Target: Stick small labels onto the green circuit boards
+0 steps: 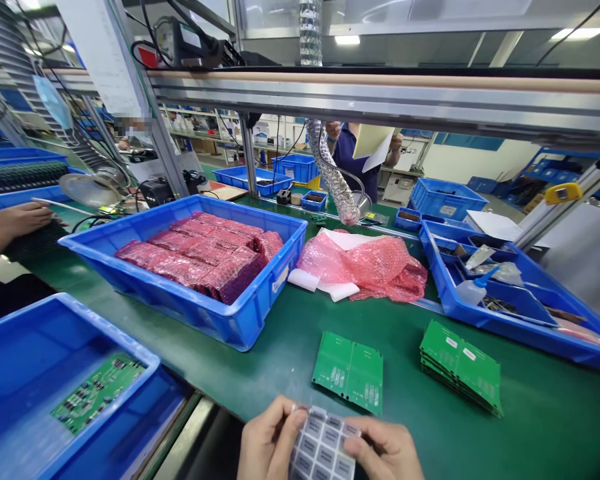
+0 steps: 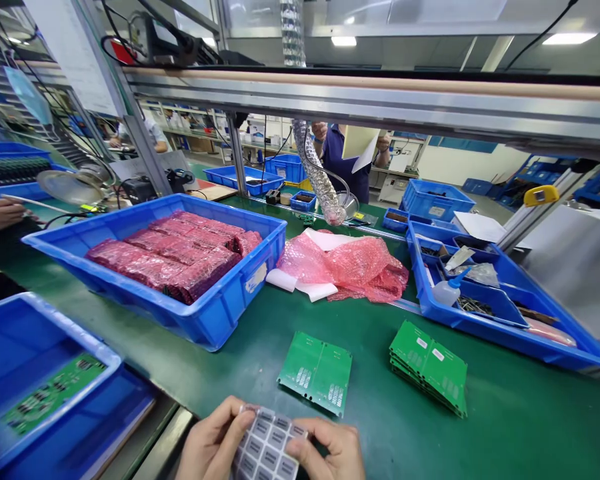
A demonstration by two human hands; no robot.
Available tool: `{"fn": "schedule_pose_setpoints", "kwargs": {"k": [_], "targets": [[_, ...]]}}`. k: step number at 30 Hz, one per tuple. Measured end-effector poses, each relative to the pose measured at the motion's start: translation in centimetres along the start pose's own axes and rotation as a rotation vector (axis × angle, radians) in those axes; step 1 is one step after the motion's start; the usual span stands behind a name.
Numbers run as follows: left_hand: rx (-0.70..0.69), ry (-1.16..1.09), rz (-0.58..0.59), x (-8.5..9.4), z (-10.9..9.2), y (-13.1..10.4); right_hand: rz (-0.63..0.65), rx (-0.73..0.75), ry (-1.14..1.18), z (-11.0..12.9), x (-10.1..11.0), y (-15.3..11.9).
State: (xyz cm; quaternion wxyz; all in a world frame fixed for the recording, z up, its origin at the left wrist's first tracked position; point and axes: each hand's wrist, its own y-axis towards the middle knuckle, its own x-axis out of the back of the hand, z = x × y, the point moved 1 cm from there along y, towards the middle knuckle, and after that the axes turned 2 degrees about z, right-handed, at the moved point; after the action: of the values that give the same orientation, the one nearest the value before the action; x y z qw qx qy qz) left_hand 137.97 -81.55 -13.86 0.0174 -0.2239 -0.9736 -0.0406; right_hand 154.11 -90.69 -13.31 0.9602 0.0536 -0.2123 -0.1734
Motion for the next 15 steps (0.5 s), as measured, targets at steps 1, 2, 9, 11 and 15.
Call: {"fn": "schedule_pose_setpoints", "kwargs": {"k": [1,2,9,11,15], "targets": [[0.017,-0.010,0.017,0.1,0.1,0.2,0.007,0.050,-0.005,0.4,0.5,0.3],[0.023,-0.009,0.032,0.2,0.0,0.4,0.003,0.091,-0.030,0.9,0.9,0.7],[-0.009,0.081,0.144,0.4,-0.2,1.2,0.027,0.317,-0.338,3.2,1.4,2.4],[0.037,0.066,0.157,0.3,0.2,1.2,-0.054,0.469,-0.431,3.0,0.8,2.3],[0.142,-0.027,0.111,0.2,1.0,1.7,-0.155,0.754,-0.542,2.8,0.3,1.8]]}}
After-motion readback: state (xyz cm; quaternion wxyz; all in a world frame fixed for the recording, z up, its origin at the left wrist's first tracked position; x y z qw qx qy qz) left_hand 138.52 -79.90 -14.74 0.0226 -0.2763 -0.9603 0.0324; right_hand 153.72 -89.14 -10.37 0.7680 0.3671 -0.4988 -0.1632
